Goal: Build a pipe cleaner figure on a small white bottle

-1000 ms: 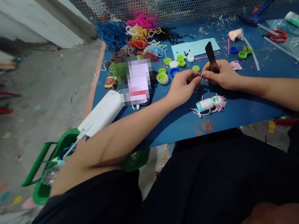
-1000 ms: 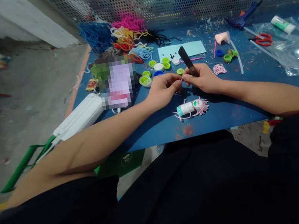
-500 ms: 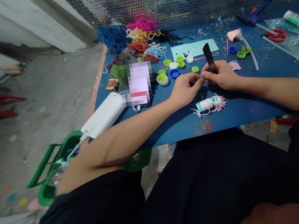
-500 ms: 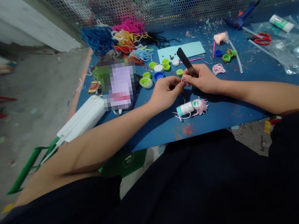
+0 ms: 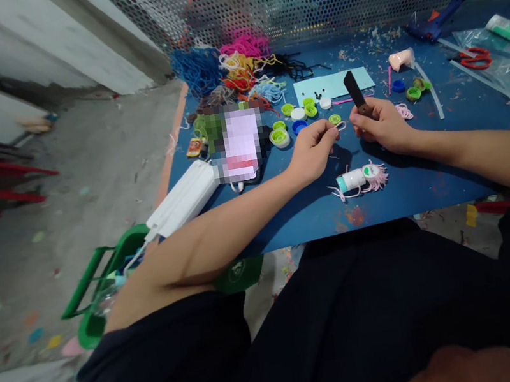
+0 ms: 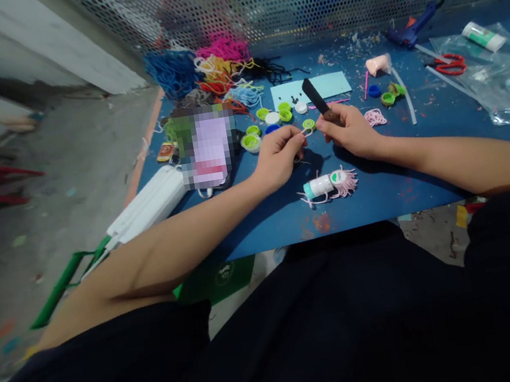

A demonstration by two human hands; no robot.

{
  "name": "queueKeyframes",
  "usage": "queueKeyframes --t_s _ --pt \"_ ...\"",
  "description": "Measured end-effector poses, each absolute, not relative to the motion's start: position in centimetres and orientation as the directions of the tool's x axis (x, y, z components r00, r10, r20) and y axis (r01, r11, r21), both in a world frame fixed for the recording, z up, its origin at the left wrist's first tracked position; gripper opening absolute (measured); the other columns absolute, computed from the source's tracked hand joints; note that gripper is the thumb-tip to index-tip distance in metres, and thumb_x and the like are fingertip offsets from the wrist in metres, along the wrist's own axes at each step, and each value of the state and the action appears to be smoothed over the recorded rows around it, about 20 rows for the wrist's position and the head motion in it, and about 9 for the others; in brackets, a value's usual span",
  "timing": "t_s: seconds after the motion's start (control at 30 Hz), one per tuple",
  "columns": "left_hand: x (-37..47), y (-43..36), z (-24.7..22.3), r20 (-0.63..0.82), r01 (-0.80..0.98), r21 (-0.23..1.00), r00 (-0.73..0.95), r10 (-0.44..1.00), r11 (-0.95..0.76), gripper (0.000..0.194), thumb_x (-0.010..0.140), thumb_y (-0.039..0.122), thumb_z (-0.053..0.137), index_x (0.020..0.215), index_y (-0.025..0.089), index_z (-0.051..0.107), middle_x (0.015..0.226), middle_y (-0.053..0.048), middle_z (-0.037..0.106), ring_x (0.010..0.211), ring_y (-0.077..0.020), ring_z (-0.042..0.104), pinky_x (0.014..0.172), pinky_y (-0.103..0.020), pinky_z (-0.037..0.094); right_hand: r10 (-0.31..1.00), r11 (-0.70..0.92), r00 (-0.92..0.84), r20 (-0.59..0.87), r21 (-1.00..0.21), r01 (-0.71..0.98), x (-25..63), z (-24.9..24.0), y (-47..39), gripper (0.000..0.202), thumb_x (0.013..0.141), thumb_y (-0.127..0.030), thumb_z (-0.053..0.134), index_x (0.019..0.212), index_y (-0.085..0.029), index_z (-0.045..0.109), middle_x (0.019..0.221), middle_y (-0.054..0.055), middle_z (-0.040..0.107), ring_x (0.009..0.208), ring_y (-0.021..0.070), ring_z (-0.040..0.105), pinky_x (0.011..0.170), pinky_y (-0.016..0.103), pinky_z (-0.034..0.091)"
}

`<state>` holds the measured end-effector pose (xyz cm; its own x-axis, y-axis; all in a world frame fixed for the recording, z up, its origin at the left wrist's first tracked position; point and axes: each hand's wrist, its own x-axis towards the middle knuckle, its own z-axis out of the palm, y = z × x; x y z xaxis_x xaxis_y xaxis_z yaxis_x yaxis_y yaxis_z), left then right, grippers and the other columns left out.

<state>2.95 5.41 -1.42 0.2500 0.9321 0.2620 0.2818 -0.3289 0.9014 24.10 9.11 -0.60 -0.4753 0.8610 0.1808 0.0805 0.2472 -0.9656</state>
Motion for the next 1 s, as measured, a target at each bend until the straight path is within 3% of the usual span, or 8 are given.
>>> queueKeyframes --t_s 0.13,0.27,0.4,0.6,0.8,1.0 --pt "2.6 5.6 -1.7 0.277 0.178 0.932 0.207 0.938 -0.315 0.036 0.103 0.048 0.057 0.077 0.024 0.052 0.061 0.004 0.047 0.057 -0.0131 0.05 0.059 -0.028 0.045 0.842 0.433 -0.446 0.303 -0.873 0.223 25.3 -0.6 9.5 0.061 0.093 -0.085 0.061 0.095 -0.025 0.053 0.072 -0.001 0.062 0.059 0.0132 0.051 0.059 0.03 0.042" --pt "2.4 6.0 -2.0 0.287 0.052 0.953 0.171 0.943 -0.3 0.039 0.1 0.053 0.062 0.076 0.024 0.053 0.06 0.006 0.04 0.054 -0.0113 0.047 0.06 -0.028 0.045 0.768 0.619 -0.523 0.369 -0.635 0.462 26.4 -0.3 9.5 0.042 0.104 -0.062 0.055 0.09 -0.022 0.058 0.076 0.005 0.068 0.068 0.0178 0.057 0.07 0.035 0.044" --pt "2.4 6.2 -2.0 0.266 0.005 0.963 0.14 0.954 -0.269 0.036 0.1 0.043 0.062 0.072 0.023 0.052 0.059 0.006 0.038 0.052 -0.0099 0.043 0.059 -0.028 0.045 0.755 0.647 -0.547 0.363 -0.551 0.527 26.6 -0.2 9.4 0.026 0.103 -0.043 0.054 0.093 -0.02 0.062 0.08 0.007 0.071 0.069 0.0193 0.059 0.073 0.035 0.046" --pt "2.6 6.0 -2.0 0.212 -0.013 0.977 0.165 0.963 -0.213 0.033 0.099 0.032 0.062 0.069 0.022 0.052 0.057 0.005 0.039 0.052 -0.0106 0.039 0.056 -0.027 0.043 0.74 0.664 -0.553 0.383 -0.546 0.511 26.6 0.0 9.2 0.023 0.103 -0.038 0.055 0.092 -0.02 0.064 0.08 0.006 0.071 0.066 0.017 0.055 0.069 0.032 0.044" --pt "2.6 6.0 -2.3 0.296 0.002 0.952 0.24 0.925 -0.305 0.035 0.096 0.04 0.063 0.07 0.022 0.051 0.055 0.006 0.041 0.05 -0.0108 0.04 0.053 -0.025 0.038 0.719 0.667 -0.547 0.43 -0.648 0.368 26.5 -0.3 9.3 0.035 0.105 -0.052 0.061 0.089 -0.021 0.063 0.072 0.002 0.066 0.063 0.0148 0.053 0.065 0.03 0.043" --pt "2.7 5.5 -1.8 0.375 0.129 0.891 0.33 0.866 -0.435 0.032 0.102 0.035 0.055 0.073 0.022 0.051 0.058 0.003 0.05 0.056 -0.0131 0.046 0.059 -0.027 0.042 0.704 0.648 -0.57 0.424 -0.712 0.271 26.1 -0.3 8.9 0.045 0.107 -0.063 0.058 0.088 -0.022 0.063 0.068 0.0 0.063 0.064 0.0151 0.057 0.064 0.03 0.043"
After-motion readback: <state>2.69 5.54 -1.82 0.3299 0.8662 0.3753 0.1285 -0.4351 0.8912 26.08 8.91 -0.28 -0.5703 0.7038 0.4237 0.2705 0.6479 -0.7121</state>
